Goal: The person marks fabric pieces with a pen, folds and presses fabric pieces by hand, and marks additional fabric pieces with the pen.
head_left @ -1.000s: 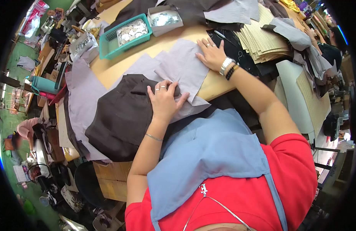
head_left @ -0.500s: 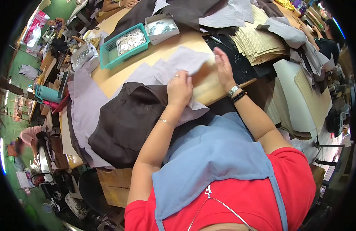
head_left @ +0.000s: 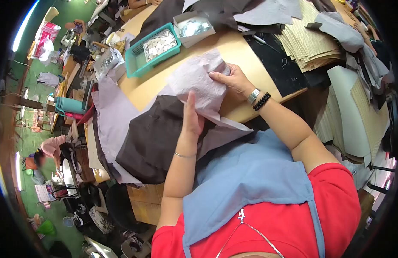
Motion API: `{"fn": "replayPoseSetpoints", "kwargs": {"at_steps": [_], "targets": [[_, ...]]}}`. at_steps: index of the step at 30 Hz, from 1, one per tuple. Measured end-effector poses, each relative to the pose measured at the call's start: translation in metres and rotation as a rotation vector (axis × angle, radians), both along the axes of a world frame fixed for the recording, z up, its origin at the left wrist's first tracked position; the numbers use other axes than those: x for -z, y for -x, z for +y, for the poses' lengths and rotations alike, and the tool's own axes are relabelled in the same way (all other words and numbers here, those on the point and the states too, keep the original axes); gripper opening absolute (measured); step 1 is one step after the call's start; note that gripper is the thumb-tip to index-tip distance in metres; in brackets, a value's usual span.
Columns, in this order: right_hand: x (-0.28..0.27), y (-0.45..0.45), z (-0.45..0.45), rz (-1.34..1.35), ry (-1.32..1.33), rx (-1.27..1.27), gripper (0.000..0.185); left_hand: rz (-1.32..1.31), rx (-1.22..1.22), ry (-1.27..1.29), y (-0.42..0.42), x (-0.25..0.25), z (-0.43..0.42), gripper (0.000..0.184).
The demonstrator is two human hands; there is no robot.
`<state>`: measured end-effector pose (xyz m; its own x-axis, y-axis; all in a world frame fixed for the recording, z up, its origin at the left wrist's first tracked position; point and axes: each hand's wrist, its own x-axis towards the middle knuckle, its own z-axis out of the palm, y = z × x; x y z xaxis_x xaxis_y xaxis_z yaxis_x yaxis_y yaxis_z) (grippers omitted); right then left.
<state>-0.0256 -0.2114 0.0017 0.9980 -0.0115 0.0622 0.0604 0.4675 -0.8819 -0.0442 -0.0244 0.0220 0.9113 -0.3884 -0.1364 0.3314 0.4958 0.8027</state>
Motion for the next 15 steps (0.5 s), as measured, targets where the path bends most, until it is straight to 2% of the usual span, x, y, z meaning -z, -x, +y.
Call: {"fn": "replayPoseSetpoints", "kwargs": {"at_steps": [1, 2, 6, 9, 15], "targets": [[0.002, 0.003, 0.000, -0.036, 0.026, 0.006, 0.034, -0.040, -0.021, -0.094, -0.006, -0.002, -0.001, 0.053], [0.004, 0.004, -0.002, -0.049, 0.115, 0.052, 0.031, 0.033, -0.005, -0.146, -0.014, -0.003, 0.001, 0.050], [0.018, 0.001, -0.014, -0.078, 0.150, 0.101, 0.028, -0.077, -0.107, -0.217, -0.025, 0.012, 0.003, 0.038], [0.024, 0.003, -0.016, -0.079, 0.164, 0.056, 0.030, -0.182, -0.146, -0.290, -0.021, 0.024, 0.006, 0.043], [-0.001, 0.000, -0.020, -0.026, 0.243, -0.102, 0.044, 0.034, -0.013, -0.184, -0.042, 0.005, 0.016, 0.052]]}}
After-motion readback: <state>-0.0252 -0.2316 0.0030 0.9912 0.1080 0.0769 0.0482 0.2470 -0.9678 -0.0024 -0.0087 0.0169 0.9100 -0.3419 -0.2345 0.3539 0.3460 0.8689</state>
